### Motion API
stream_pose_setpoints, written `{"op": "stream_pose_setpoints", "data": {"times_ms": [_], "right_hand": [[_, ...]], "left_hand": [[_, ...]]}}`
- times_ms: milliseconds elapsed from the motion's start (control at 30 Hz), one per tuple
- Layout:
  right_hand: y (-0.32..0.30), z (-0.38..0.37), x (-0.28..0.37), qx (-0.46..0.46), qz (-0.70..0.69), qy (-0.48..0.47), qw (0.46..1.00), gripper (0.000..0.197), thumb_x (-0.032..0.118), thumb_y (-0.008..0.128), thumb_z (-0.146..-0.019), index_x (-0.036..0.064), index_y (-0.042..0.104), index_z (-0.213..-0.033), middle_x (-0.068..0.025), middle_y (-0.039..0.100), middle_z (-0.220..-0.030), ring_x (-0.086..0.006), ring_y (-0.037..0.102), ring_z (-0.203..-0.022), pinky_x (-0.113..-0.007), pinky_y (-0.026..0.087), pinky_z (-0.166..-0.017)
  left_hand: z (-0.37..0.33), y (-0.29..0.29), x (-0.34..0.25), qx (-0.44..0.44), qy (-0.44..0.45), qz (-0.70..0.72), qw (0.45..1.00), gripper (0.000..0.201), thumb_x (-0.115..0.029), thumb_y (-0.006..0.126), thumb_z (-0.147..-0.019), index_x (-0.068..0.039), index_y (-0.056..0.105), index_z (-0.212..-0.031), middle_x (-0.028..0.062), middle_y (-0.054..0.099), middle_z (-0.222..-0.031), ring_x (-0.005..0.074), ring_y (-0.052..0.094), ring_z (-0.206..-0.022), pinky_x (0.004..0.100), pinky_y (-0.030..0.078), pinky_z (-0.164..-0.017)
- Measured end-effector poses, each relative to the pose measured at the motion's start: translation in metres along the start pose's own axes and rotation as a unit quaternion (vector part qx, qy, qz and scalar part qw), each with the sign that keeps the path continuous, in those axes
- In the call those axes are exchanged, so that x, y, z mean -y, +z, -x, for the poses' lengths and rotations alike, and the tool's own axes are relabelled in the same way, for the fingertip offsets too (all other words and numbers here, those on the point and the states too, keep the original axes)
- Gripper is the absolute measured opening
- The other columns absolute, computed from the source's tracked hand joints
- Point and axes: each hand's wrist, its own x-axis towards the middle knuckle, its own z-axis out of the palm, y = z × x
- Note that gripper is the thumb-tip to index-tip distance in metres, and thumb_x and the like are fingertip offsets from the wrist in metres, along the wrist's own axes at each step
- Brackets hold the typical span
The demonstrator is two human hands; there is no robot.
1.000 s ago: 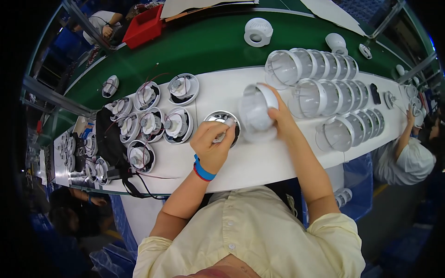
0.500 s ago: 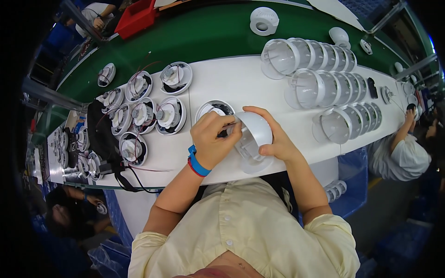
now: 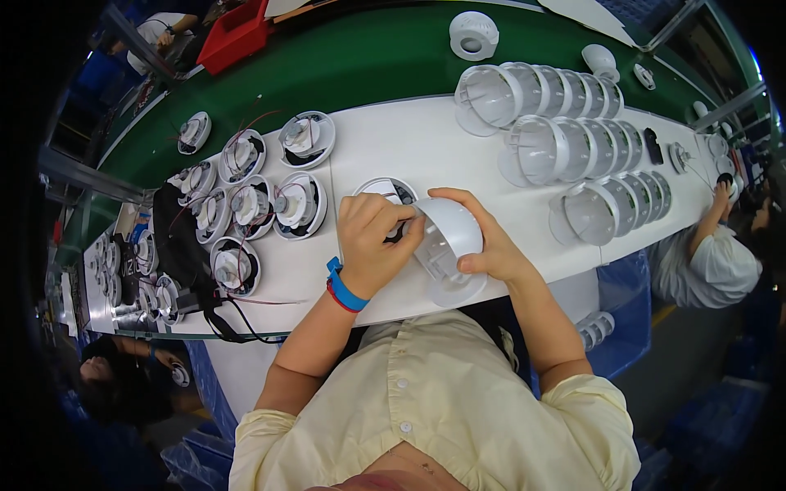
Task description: Assembling circular electronic components by fitting a plastic dome onto a base containing wires and circuits at a factory workbench.
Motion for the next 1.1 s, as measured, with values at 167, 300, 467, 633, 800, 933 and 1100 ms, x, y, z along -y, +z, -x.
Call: {"op": "stream_pose_setpoints", "data": {"times_ms": [167,300,467,633,800,933,1100], "right_hand": [[0.005,-0.001,0.008,0.004,0.022,0.006,1.000,0.104,0.054,0.080,-0.058,0.0057,0.041,-0.141,-0.0086,0.053,-0.125,-0.0201,0.051,-0.119,-0.033,0.038,-0.102],[0.007,0.001,0.012,0.014,0.010,0.017,1.000,0.102,0.048,0.083,-0.057,0.0063,0.042,-0.140,-0.0080,0.053,-0.124,-0.0203,0.051,-0.118,-0.033,0.038,-0.101],[-0.009,0.010,0.019,-0.082,0.237,0.011,0.968,0.100,0.038,0.085,-0.057,0.0063,0.042,-0.141,-0.0098,0.052,-0.127,-0.0221,0.051,-0.118,-0.033,0.039,-0.101],[-0.003,0.002,0.023,-0.055,0.263,-0.004,0.963,0.098,0.029,0.086,-0.055,0.0074,0.042,-0.141,-0.0107,0.051,-0.126,-0.0225,0.049,-0.118,-0.034,0.037,-0.102],[-0.008,0.007,0.014,-0.055,0.292,-0.034,0.954,0.101,0.029,0.087,-0.054,0.0078,0.042,-0.141,-0.0098,0.050,-0.126,-0.0227,0.048,-0.119,-0.034,0.037,-0.102],[-0.013,0.014,0.007,-0.075,0.202,-0.033,0.976,0.102,0.026,0.089,-0.056,0.0068,0.039,-0.142,-0.0117,0.047,-0.131,-0.0253,0.047,-0.122,-0.037,0.038,-0.103],[-0.013,0.019,-0.003,-0.111,0.139,-0.026,0.984,0.113,0.037,0.088,-0.053,0.0084,0.032,-0.147,-0.0117,0.047,-0.133,-0.0239,0.047,-0.124,-0.035,0.036,-0.103]], "left_hand": [[0.007,0.004,0.002,0.006,-0.014,0.010,1.000,0.016,-0.007,0.077,-0.066,-0.012,0.066,-0.075,-0.0012,0.059,-0.072,0.0185,0.057,-0.074,0.0326,0.034,-0.074],[0.010,-0.005,0.000,0.000,0.005,-0.037,0.999,0.011,-0.011,0.075,-0.069,-0.013,0.066,-0.075,-0.0006,0.062,-0.083,0.0179,0.060,-0.081,0.0335,0.034,-0.078],[0.031,-0.029,0.009,-0.065,-0.189,-0.078,0.977,0.036,-0.009,0.067,-0.085,0.001,0.055,-0.117,0.0157,0.063,-0.105,0.0302,0.063,-0.088,0.0414,0.043,-0.090],[0.059,-0.040,0.032,0.121,-0.326,0.007,0.937,0.049,-0.007,0.052,-0.096,0.006,0.034,-0.139,0.0281,0.055,-0.125,0.0275,0.065,-0.090,0.0339,0.055,-0.073],[0.044,-0.036,0.046,0.157,-0.504,0.177,0.830,0.049,-0.006,0.060,-0.088,0.009,0.042,-0.131,0.0206,0.060,-0.106,0.0228,0.067,-0.074,0.0323,0.054,-0.064],[0.041,-0.032,0.052,0.233,-0.463,0.180,0.836,0.047,-0.006,0.064,-0.085,0.008,0.045,-0.126,0.0161,0.058,-0.101,0.0199,0.066,-0.074,0.0283,0.053,-0.059],[0.045,-0.028,0.056,0.225,-0.516,0.360,0.744,0.048,-0.002,0.066,-0.082,0.001,0.047,-0.125,0.0151,0.056,-0.117,0.0173,0.066,-0.085,0.0279,0.055,-0.070]]}}
